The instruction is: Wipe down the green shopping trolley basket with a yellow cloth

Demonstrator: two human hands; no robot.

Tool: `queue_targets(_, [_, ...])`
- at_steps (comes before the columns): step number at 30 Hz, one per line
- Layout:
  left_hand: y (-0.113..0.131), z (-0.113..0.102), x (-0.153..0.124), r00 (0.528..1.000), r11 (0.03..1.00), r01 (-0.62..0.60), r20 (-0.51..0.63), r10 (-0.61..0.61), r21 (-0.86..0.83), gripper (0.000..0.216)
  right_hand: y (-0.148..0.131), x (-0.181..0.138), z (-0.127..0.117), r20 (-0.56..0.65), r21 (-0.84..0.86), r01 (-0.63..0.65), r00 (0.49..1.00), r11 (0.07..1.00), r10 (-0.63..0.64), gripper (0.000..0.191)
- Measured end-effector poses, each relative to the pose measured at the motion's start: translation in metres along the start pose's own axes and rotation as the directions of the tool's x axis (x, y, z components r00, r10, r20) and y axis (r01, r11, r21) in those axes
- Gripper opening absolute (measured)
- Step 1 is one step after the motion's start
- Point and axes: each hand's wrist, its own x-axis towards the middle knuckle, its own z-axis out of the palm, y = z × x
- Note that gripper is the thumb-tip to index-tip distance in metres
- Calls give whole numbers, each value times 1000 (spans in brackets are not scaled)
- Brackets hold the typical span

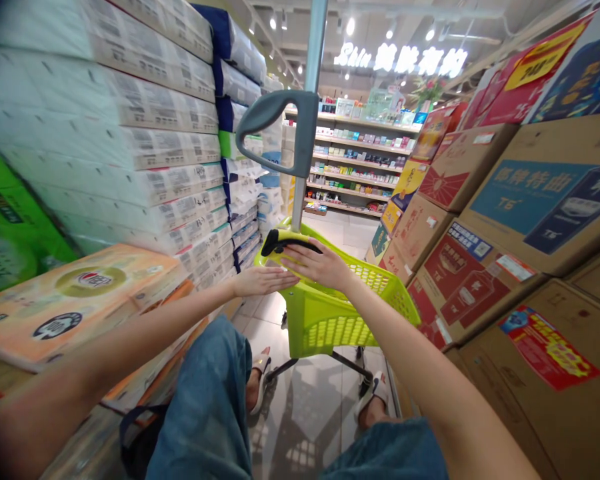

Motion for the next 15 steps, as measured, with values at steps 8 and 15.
queue_targets(8, [-2, -11, 4, 995, 991, -42, 97, 29, 127, 60, 71, 43, -52, -116, 35, -82, 990, 996, 85, 61])
queue_targets(15, [-1, -3, 1, 995, 1000, -11, 95, 11, -3, 58, 14, 8, -7, -41, -19, 38, 998, 999, -39, 63])
